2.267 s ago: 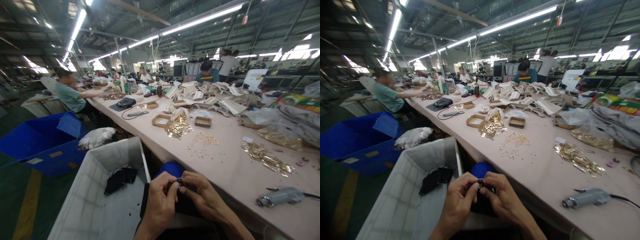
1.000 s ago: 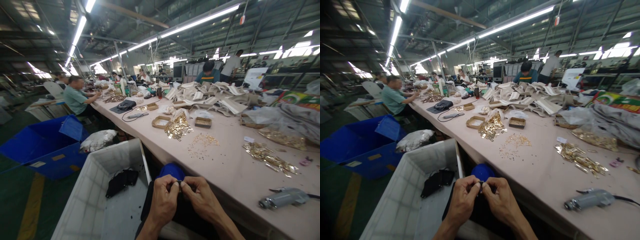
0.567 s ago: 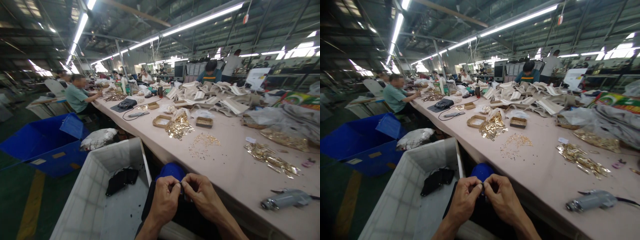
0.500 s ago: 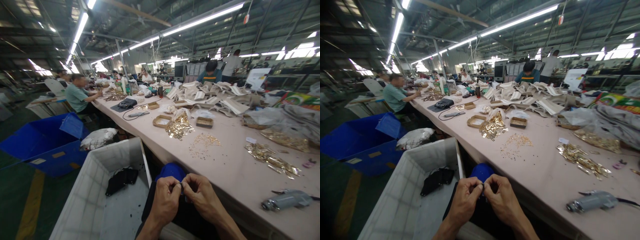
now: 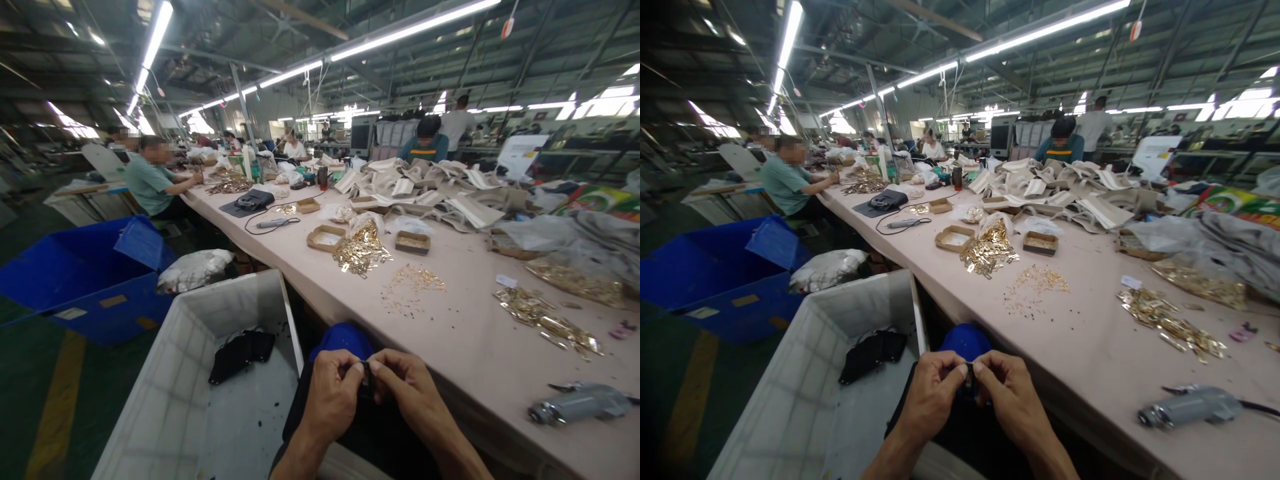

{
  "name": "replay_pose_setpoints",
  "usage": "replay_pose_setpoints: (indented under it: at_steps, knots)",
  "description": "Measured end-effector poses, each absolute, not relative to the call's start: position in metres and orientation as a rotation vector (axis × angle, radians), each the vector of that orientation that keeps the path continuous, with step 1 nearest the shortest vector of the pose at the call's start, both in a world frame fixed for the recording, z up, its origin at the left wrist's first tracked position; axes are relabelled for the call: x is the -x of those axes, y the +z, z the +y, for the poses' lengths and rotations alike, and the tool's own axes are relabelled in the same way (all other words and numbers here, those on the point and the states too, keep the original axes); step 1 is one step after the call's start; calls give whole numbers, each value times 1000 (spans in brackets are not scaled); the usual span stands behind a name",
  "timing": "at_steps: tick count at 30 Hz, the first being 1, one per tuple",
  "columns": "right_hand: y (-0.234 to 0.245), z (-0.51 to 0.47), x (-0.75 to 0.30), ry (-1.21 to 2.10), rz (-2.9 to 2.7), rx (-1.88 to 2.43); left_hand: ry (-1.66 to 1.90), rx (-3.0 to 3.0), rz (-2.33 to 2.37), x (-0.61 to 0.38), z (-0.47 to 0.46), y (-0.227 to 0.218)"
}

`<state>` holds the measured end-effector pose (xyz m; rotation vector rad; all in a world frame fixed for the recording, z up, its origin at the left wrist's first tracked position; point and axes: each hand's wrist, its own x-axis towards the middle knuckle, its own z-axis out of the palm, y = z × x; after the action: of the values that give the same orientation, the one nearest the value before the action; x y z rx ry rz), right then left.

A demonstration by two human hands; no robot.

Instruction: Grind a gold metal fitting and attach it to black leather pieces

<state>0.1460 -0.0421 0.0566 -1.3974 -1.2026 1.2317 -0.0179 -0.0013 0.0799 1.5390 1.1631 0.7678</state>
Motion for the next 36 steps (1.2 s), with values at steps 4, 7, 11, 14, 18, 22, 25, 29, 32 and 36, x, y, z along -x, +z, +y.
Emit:
replay_pose_setpoints:
  at_steps: [4,7,11,14,18,22,25,29,32,36]
  knots:
    - [59,-43,-144,1158,-1277,1482,750,-1528,1189,19,0,80]
    - [62,-43,-140,1093,-1324,1526,744,-1575,1194,21,2,81]
    - [65,-41,-136,1069,-1314,1579,747,-1554,1224,22,4,75]
    - [64,-40,-134,1103,-1276,1579,746,-1491,1203,22,5,67]
    - [62,-41,-135,1111,-1301,1576,749,-1489,1213,20,5,59]
    - [61,-42,-136,1097,-1318,1581,723,-1500,1231,19,6,61]
    - [61,-43,-136,1077,-1291,1610,722,-1550,1176,19,5,67]
    - [62,-44,-136,1133,-1255,1553,734,-1588,1270,18,3,69]
    - [60,-44,-137,1115,-1249,1548,744,-1553,1244,16,2,67]
    - [58,-45,-139,1097,-1254,1575,731,-1613,1233,13,-1,68]
